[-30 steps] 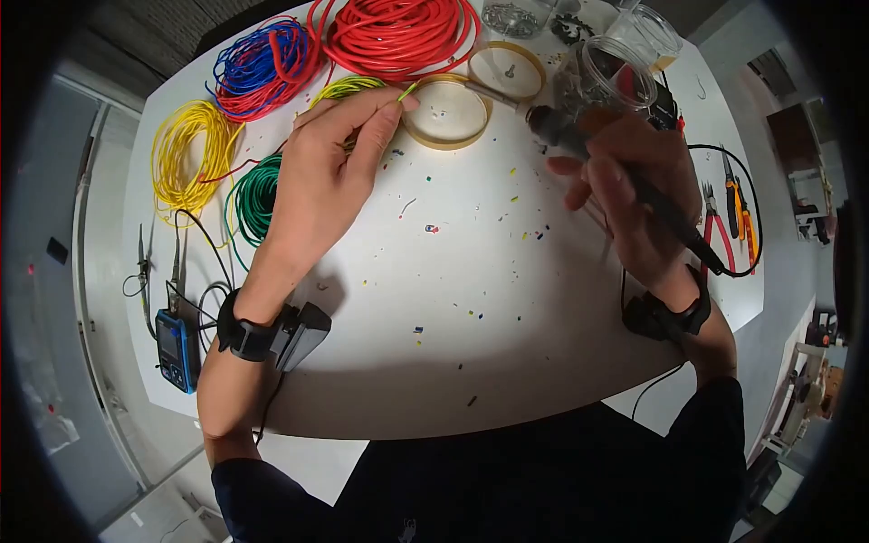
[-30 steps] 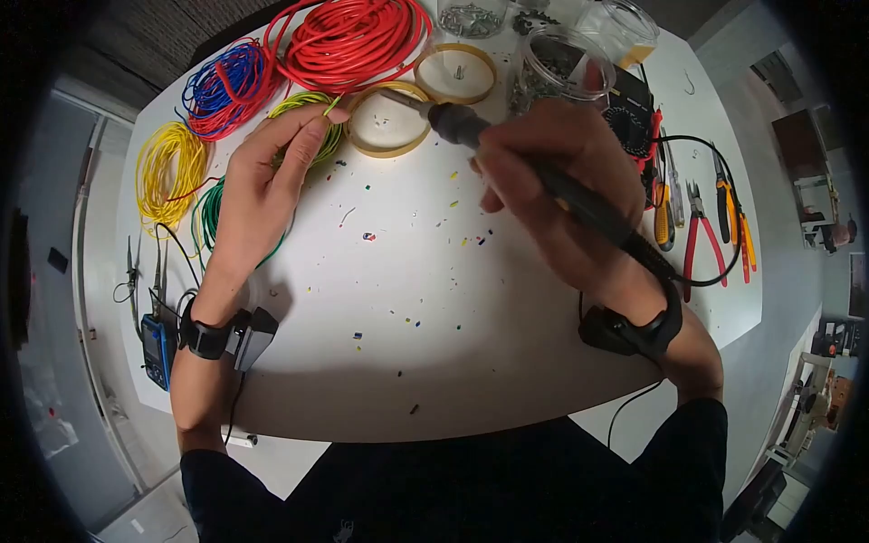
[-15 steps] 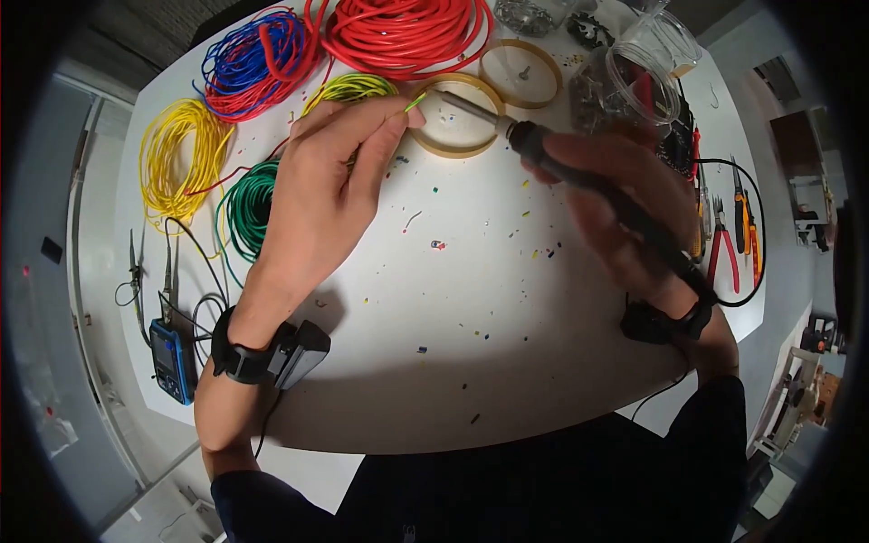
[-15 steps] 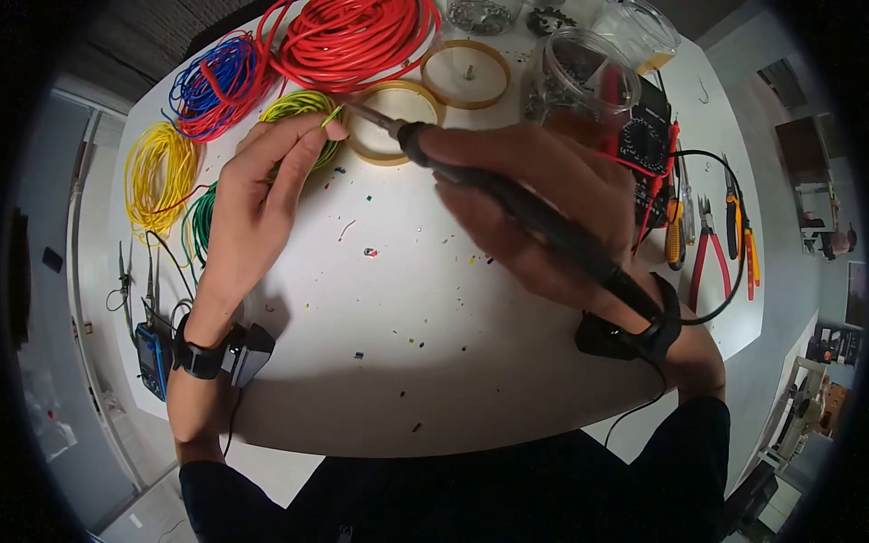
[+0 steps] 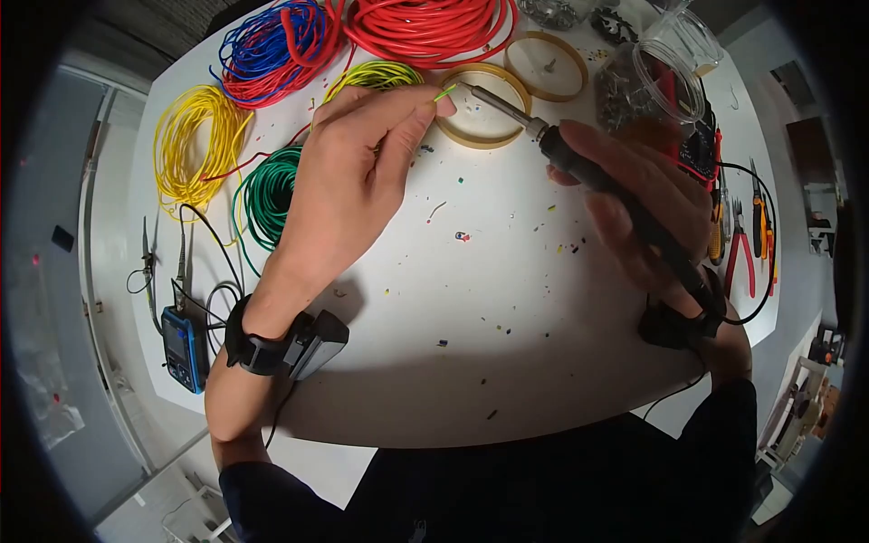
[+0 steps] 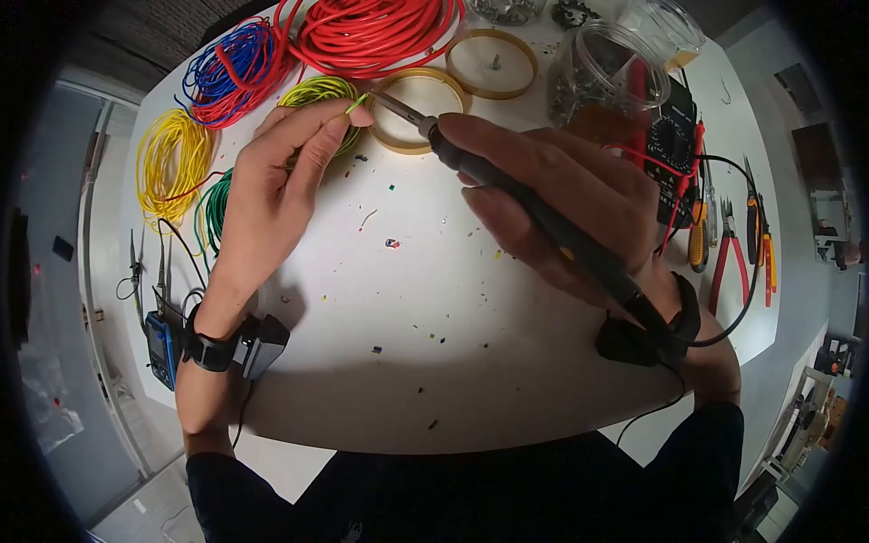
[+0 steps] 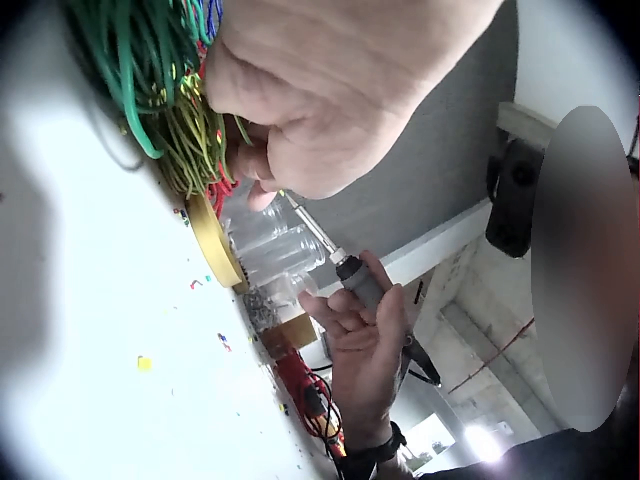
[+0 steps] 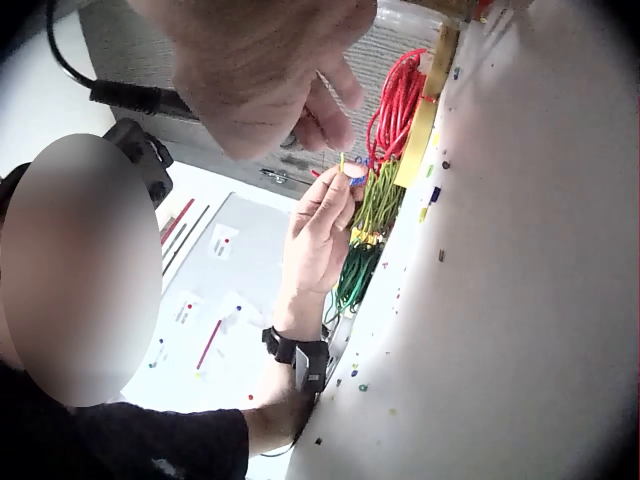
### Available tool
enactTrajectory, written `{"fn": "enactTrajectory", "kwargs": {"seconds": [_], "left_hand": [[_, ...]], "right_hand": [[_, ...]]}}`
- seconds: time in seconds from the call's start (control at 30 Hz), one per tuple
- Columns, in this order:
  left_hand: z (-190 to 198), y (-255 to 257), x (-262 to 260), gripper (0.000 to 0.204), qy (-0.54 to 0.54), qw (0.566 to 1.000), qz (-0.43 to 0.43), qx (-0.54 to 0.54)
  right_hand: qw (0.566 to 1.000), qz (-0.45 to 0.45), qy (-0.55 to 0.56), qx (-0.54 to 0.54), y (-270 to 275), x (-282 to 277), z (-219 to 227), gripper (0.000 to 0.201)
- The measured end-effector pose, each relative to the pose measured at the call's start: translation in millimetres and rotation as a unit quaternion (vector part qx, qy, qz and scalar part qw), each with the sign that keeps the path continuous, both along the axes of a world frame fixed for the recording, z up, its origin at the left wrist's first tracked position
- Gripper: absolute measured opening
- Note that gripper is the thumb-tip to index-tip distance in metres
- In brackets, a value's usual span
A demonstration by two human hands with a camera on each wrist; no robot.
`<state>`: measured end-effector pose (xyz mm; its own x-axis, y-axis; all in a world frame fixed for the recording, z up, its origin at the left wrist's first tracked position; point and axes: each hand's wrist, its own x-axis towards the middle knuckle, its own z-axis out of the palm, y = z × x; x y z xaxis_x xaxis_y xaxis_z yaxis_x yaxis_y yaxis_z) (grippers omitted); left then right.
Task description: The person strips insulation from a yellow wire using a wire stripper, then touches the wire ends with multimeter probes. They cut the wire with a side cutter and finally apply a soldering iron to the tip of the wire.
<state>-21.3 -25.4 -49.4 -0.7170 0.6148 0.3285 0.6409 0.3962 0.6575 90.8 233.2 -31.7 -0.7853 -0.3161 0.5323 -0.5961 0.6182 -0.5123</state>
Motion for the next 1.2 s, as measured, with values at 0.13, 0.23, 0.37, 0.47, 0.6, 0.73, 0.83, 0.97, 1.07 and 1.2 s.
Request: {"fn": "enactTrajectory", "kwargs": {"seconds": [0.13, 0.23, 0.37, 0.47, 0.6, 0.73, 0.83, 0.97, 1.07, 1.2], "left_hand": [[-1.4, 0.0, 0.5, 0.023, 0.004, 1.000, -0.005, 0.005], [-0.3, 0.2, 1.3, 0.023, 0.001, 1.000, -0.001, -0.003], [-2.1, 0.3, 0.2, 0.023, 0.012, 1.000, 0.001, -0.010], [-1.3, 0.6, 0.6, 0.022, 0.001, 1.000, 0.007, -0.003], [-0.2, 0.0, 0.4, 0.022, -0.005, 1.000, 0.005, -0.008], [0.0, 0.8, 1.5, 0.022, -0.026, 1.000, 0.013, 0.004], [1.2, 1.4, 2.6, 0.022, -0.029, 0.999, 0.018, -0.001], [-1.0, 1.0, 1.3, 0.022, -0.023, 1.000, 0.015, 0.005], [-1.1, 1.3, 1.6, 0.023, -0.030, 0.999, 0.018, 0.009], [-1.5, 0.9, 0.7, 0.023, -0.030, 0.999, 0.012, 0.010]], "right_hand": [[0.999, 0.000, 0.023, 0.024, -2.2, -1.8, 1.5, 0.040], [0.996, -0.007, 0.089, 0.006, -4.4, -8.0, -1.8, 0.037], [0.997, -0.006, 0.074, 0.001, -4.5, -6.8, -0.1, 0.035], [0.996, -0.009, 0.094, 0.001, -3.5, -7.4, -0.9, 0.036], [0.996, -0.017, 0.082, 0.002, -5.0, -6.3, 0.8, 0.038], [0.999, 0.001, 0.044, 0.030, -3.0, -3.0, 0.5, 0.039], [0.998, 0.004, 0.041, 0.040, -2.8, -3.7, 0.3, 0.039], [0.998, -0.018, 0.060, 0.011, -6.3, -5.5, -1.7, 0.044], [0.997, -0.016, 0.072, 0.018, -5.6, -6.1, -1.8, 0.044], [0.997, -0.016, 0.070, 0.021, -5.7, -6.2, -1.2, 0.044]]}}
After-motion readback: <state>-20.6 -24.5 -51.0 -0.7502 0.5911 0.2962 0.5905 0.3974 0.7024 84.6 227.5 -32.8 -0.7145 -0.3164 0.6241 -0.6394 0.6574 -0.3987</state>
